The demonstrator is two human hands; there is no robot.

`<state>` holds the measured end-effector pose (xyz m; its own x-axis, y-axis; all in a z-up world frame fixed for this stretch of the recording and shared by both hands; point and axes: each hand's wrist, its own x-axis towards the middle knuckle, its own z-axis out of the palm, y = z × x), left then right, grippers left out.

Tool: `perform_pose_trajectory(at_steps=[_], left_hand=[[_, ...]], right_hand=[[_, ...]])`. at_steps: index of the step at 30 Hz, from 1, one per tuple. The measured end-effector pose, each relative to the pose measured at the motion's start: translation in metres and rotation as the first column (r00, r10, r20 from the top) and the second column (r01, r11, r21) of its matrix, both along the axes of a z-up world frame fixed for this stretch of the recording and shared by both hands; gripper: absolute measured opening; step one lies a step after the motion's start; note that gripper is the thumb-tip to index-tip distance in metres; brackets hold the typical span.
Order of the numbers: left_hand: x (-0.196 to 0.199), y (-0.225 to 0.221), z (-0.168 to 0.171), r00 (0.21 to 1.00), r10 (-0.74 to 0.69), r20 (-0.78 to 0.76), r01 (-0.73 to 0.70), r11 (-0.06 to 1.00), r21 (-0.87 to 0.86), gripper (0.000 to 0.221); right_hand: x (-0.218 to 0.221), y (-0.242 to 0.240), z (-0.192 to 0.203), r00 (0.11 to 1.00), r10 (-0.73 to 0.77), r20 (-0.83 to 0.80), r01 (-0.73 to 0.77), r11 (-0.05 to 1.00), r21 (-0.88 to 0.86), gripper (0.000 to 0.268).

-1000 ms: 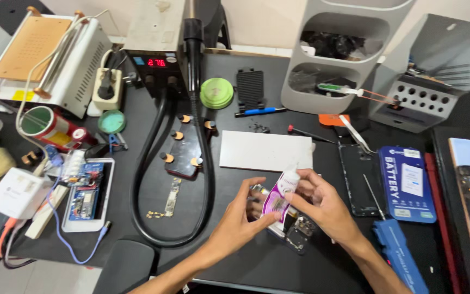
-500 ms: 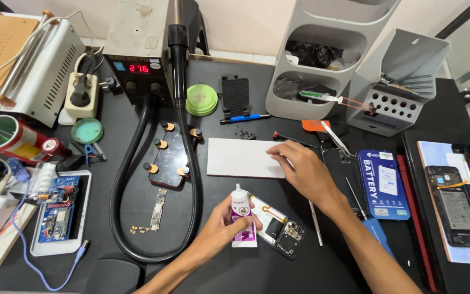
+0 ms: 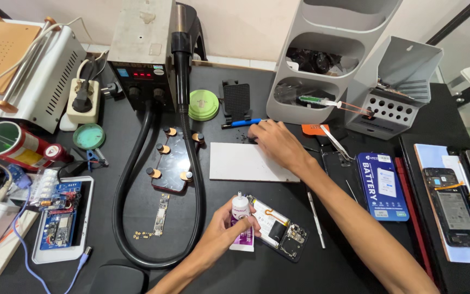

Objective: The person uses a screwdriver and a small metal tool to work on the internal components of a disassembled smartphone. They apply adhesive from a tube to a small part and continue adjusting internal components with the tools.

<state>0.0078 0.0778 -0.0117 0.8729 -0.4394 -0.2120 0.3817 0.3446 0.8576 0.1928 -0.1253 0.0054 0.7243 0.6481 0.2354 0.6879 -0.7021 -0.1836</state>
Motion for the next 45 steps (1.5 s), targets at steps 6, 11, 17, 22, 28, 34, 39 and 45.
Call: perform_pose_trajectory(at_steps=[6, 11, 17, 22, 28, 34, 39, 45], left_hand=[[0.003, 0.0, 0.003, 0.999, 0.025, 0.024, -0.025, 1.0, -0.007, 0.021], [0.009, 0.0, 0.007, 0.998, -0.009, 0.07, 0.007, 1.0, 0.025, 0.02], [0.024, -0.005, 0.011, 0.992, -0.097, 0.079, 0.081, 0.979, 0.185, 0.01], [0.046, -0.021, 0.024, 0.971, -0.103, 0.215, 0.032, 0.95, 0.31, 0.007], [0.057, -0.053, 0.081, 0.945, -0.073, 0.319, -0.117, 0.835, 0.538, 0.019], [0.037, -0.054, 0.1, 0.825, -0.125, 0.551, -0.332, 0.681, 0.652, 0.026], [0.026, -0.051, 0.109, 0.833, -0.145, 0.534, -0.337, 0.632, 0.698, 0.027], [0.023, -0.05, 0.112, 0.806, -0.162, 0.569, -0.368, 0.615, 0.697, 0.026]], right_hand=[[-0.007, -0.005, 0.007, 0.998, -0.067, 0.01, 0.067, 0.996, 0.051, 0.026], [-0.035, -0.02, 0.035, 0.963, -0.07, -0.259, 0.167, 0.913, 0.373, 0.024], [-0.084, -0.041, 0.048, 0.797, 0.024, -0.603, 0.424, 0.689, 0.587, 0.02], [-0.111, -0.052, 0.055, 0.717, 0.211, -0.664, 0.525, 0.463, 0.714, 0.016], [-0.133, -0.05, 0.076, 0.757, 0.279, -0.591, 0.533, 0.26, 0.805, 0.017], [-0.164, -0.048, 0.093, 0.751, 0.286, -0.595, 0.555, 0.214, 0.803, 0.016], [-0.177, -0.04, 0.093, 0.811, 0.297, -0.503, 0.467, 0.19, 0.864, 0.014], [-0.184, -0.041, 0.092, 0.835, 0.281, -0.473, 0.426, 0.214, 0.879, 0.015]])
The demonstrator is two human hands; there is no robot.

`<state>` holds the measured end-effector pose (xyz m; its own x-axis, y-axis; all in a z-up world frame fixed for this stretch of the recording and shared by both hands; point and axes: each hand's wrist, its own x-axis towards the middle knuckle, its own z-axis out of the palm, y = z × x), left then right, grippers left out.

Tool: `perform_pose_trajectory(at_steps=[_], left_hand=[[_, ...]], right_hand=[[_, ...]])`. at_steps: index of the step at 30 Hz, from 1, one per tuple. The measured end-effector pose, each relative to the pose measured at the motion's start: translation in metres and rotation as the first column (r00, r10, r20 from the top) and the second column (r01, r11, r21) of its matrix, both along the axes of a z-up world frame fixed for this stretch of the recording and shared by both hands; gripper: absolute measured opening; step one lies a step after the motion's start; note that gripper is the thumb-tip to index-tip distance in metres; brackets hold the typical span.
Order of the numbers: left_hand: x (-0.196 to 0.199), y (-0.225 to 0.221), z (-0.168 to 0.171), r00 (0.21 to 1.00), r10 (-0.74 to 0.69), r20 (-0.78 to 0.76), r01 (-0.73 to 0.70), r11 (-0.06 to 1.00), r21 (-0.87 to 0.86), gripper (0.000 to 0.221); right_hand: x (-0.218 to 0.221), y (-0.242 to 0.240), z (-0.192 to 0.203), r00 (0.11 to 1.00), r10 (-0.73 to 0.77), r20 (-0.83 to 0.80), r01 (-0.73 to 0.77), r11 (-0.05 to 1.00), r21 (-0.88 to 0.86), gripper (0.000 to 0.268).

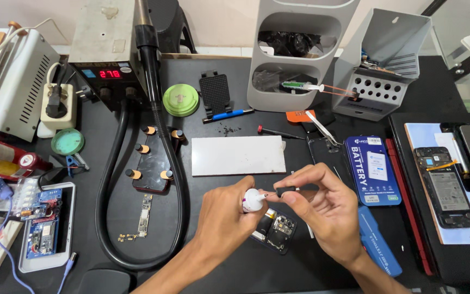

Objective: The person uses a screwdriver and a small metal tool to work on the internal components of a disassembled smartphone. They apply adhesive from a tube to a small part and continue adjusting internal components with the tools.

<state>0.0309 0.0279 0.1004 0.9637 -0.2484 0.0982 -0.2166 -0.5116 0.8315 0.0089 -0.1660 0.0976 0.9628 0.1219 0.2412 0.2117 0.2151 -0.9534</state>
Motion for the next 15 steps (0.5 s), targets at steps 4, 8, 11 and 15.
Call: perform_pose_trajectory(at_steps=[4, 8, 11, 15], left_hand=[[-0.0016, -0.0003, -0.0006, 1.0, -0.002, 0.003, 0.002, 1.0, -0.002, 0.025], [-0.0023, -0.0015, -0.001, 1.0, -0.004, 0.012, 0.004, 1.0, -0.022, 0.025], [-0.0033, -0.0018, -0.0007, 1.0, -0.004, 0.004, 0.004, 1.0, -0.014, 0.026], [-0.0035, -0.0025, 0.0004, 1.0, -0.005, 0.03, 0.006, 1.0, -0.028, 0.026]], right_hand=[[-0.0007, -0.0005, -0.0012, 1.0, -0.003, 0.004, 0.003, 1.0, -0.005, 0.015], [-0.0008, -0.001, -0.0011, 1.0, 0.008, -0.019, -0.008, 1.0, 0.013, 0.014], [-0.0016, -0.0006, -0.0006, 1.0, 0.003, -0.007, -0.003, 1.0, -0.007, 0.014], [-0.0012, -0.0004, 0.0001, 1.0, -0.001, -0.01, 0.001, 1.0, -0.001, 0.014]])
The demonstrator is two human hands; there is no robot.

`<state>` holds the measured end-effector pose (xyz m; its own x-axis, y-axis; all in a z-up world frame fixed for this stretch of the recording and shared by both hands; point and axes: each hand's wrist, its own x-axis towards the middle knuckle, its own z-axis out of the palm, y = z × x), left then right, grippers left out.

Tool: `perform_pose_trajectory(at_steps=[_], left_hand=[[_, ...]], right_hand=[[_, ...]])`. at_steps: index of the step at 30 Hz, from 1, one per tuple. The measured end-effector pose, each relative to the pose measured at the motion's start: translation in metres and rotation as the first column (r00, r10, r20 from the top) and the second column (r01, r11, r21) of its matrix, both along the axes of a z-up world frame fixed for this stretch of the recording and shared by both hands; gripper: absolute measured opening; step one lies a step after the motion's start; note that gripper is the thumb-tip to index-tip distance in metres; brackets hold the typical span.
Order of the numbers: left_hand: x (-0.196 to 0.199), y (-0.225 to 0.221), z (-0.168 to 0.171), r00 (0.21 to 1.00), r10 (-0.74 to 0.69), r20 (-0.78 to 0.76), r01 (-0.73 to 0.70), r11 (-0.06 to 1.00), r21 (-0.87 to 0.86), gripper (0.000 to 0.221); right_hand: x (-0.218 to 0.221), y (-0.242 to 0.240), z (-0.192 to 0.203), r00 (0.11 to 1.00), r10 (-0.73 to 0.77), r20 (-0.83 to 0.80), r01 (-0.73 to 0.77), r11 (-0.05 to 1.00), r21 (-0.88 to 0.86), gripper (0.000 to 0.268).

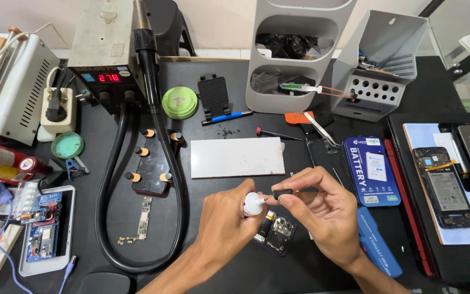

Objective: The person uses a screwdriver and a small metal tool to work on the internal components of a disassembled smartphone. They apply adhesive from a tube to a small part and continue adjusting internal components with the tools.

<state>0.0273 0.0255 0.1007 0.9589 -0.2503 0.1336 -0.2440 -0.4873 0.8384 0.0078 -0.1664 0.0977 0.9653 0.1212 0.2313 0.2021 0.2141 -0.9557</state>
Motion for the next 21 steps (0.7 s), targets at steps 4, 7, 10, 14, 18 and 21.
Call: perform_pose_trajectory(at_steps=[4, 7, 10, 14, 18, 21], left_hand=[[0.0003, 0.0002, 0.0016, 0.999, 0.005, -0.032, -0.004, 1.0, 0.012, 0.027], [-0.0004, -0.0002, 0.0011, 0.999, 0.005, -0.04, -0.004, 1.0, 0.025, 0.028], [-0.0004, 0.0001, 0.0, 1.0, 0.003, -0.009, -0.003, 1.0, 0.005, 0.027], [0.0002, 0.0003, -0.0008, 1.0, 0.005, -0.002, -0.005, 1.0, -0.005, 0.026], [0.0005, 0.0013, -0.002, 1.0, 0.005, 0.013, -0.005, 1.0, 0.013, 0.026], [0.0015, 0.0021, -0.0025, 1.0, -0.003, 0.025, 0.003, 1.0, 0.015, 0.025]], right_hand=[[0.0007, -0.0002, 0.0016, 1.0, 0.009, 0.002, -0.009, 1.0, -0.015, 0.013], [-0.0006, 0.0002, 0.0011, 1.0, 0.004, -0.001, -0.004, 1.0, -0.015, 0.013], [-0.0011, 0.0, 0.0006, 1.0, -0.006, -0.01, 0.006, 1.0, -0.031, 0.013], [-0.0013, 0.0001, 0.0001, 1.0, -0.012, -0.015, 0.011, 0.999, -0.05, 0.014], [-0.0012, 0.0008, 0.0003, 1.0, -0.012, -0.017, 0.01, 0.997, -0.072, 0.014], [-0.0007, 0.0005, 0.0018, 0.999, -0.018, -0.035, 0.014, 0.994, -0.108, 0.014]])
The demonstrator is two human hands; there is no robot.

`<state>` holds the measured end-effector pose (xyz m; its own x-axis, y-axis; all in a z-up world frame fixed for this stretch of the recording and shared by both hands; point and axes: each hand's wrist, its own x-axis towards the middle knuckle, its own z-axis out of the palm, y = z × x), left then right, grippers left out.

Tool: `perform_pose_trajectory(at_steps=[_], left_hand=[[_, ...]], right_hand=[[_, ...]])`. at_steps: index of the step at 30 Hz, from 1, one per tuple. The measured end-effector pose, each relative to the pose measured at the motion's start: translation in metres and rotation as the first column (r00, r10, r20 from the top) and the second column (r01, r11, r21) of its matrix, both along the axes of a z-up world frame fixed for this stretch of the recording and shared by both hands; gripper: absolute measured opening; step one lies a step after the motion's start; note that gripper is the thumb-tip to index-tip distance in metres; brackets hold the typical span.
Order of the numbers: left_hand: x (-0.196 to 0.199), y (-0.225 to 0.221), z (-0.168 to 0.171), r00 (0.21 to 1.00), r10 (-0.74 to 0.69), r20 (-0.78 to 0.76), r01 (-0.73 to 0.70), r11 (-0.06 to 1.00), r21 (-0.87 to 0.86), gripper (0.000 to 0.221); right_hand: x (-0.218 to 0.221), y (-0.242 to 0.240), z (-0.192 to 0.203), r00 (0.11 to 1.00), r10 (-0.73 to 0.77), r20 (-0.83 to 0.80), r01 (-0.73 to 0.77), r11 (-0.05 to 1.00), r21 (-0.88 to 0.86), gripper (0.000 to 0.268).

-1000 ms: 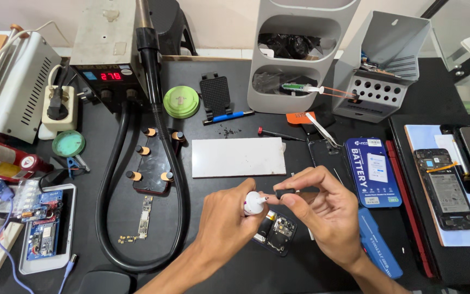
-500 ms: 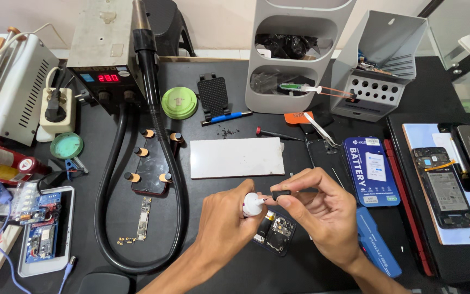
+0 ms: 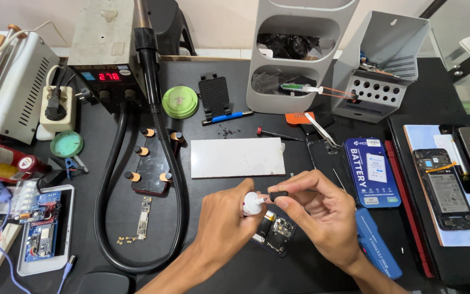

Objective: The person uses a screwdriver and a small metal tool to work on the internal components of a disassembled smartphone. They apply adhesive from a tube to a small part and continue adjusting internal components with the tools.

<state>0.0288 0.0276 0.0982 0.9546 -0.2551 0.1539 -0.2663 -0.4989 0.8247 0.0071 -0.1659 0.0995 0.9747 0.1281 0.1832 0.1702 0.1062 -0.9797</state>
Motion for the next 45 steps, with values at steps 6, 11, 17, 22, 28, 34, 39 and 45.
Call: perform_pose_trajectory(at_steps=[6, 11, 17, 22, 28, 34, 39, 45], left_hand=[[0.0008, 0.0005, 0.0004, 1.0, 0.003, -0.01, -0.003, 1.0, 0.013, 0.024], [-0.0009, 0.0005, -0.0003, 0.997, -0.021, 0.081, 0.031, 0.992, -0.119, 0.023], [-0.0026, 0.0007, -0.0001, 0.997, -0.03, 0.065, 0.037, 0.993, -0.109, 0.023], [-0.0023, 0.0006, 0.0002, 0.998, -0.02, 0.057, 0.022, 0.999, -0.036, 0.024], [-0.0014, 0.0003, -0.0016, 0.998, -0.04, 0.042, 0.043, 0.997, -0.07, 0.023], [-0.0017, 0.0, -0.0022, 0.998, -0.037, 0.06, 0.042, 0.995, -0.093, 0.023], [-0.0023, 0.0002, -0.0026, 0.998, -0.03, 0.059, 0.035, 0.997, -0.07, 0.024], [-0.002, 0.0001, -0.0031, 0.997, -0.029, 0.077, 0.034, 0.998, -0.056, 0.024]], right_hand=[[0.0004, -0.0008, -0.0023, 0.999, 0.008, 0.041, -0.008, 1.0, -0.009, 0.015], [-0.004, -0.0006, -0.005, 0.994, -0.007, 0.106, -0.001, 0.997, 0.073, 0.015], [-0.0073, -0.0029, -0.0052, 0.991, -0.036, 0.126, 0.033, 0.999, 0.025, 0.016], [-0.0076, -0.0041, -0.0059, 0.991, -0.036, 0.127, 0.033, 0.999, 0.028, 0.016], [-0.0062, -0.0031, -0.0045, 0.992, -0.038, 0.119, 0.031, 0.998, 0.062, 0.017], [-0.0065, -0.0017, -0.0015, 0.992, -0.019, 0.122, 0.017, 1.0, 0.017, 0.016], [-0.0076, -0.0011, 0.0004, 0.994, -0.012, 0.109, 0.011, 1.0, 0.008, 0.015], [-0.0065, -0.0012, 0.0008, 0.993, -0.014, 0.113, 0.016, 1.0, -0.012, 0.016]])
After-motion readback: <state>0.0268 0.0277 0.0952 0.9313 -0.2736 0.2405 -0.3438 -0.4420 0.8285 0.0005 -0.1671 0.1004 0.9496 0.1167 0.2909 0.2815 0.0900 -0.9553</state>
